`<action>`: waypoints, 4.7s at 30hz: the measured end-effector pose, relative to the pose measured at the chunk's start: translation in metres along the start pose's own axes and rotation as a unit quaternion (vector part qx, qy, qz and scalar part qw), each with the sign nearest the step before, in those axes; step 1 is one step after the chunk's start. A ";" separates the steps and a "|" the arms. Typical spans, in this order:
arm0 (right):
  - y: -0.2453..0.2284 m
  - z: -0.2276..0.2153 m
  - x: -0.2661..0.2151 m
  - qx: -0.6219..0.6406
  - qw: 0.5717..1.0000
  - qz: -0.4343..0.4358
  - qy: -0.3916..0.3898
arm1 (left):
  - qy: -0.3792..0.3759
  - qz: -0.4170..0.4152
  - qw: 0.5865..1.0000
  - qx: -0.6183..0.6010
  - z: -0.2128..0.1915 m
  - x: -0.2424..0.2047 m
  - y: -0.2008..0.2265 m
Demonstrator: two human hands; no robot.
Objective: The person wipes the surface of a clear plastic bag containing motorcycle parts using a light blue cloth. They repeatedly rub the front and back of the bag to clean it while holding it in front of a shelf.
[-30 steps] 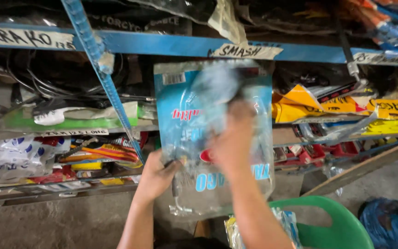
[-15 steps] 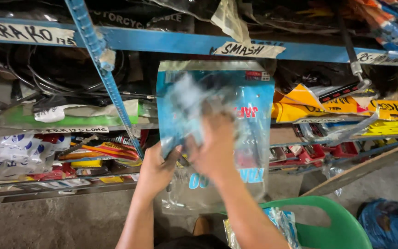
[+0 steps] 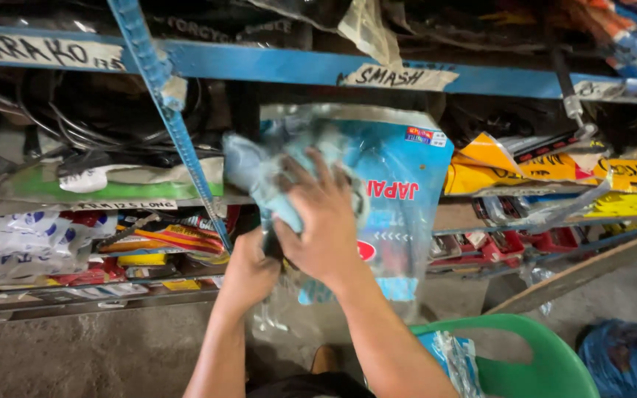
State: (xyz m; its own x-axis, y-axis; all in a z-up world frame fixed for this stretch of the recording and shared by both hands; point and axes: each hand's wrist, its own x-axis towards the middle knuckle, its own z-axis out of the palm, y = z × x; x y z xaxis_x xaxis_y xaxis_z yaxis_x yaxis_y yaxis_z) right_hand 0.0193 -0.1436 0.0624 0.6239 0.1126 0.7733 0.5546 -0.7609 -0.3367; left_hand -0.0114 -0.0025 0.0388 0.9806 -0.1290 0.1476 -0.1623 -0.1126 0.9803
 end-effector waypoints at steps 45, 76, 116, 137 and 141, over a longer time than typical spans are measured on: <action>0.081 -0.052 -0.019 -0.033 0.997 0.025 0.073 | 0.100 0.066 0.989 -0.086 -0.001 0.003 -0.017; 0.051 -0.075 0.019 -0.116 0.991 0.036 -0.053 | 0.007 0.010 1.000 -0.001 -0.020 0.010 -0.001; 0.000 -0.087 0.004 -0.026 0.991 0.055 -0.121 | 0.067 0.014 0.998 -0.017 0.007 -0.001 0.034; 0.079 -0.099 -0.008 -0.124 0.990 0.008 -0.060 | 0.113 -0.040 0.992 -0.026 0.038 -0.016 0.042; 0.087 -0.099 -0.012 -0.111 0.991 0.021 -0.075 | 0.116 -0.001 0.990 -0.079 0.036 -0.017 -0.002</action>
State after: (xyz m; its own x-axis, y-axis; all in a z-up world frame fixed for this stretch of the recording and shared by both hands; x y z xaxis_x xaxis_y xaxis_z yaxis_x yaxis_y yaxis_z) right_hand 0.0052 -0.2746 0.0769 0.7280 0.1586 0.6669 0.4013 -0.8873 -0.2270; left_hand -0.0321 -0.0360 0.0299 0.9828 0.1038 0.1529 -0.1583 0.0459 0.9863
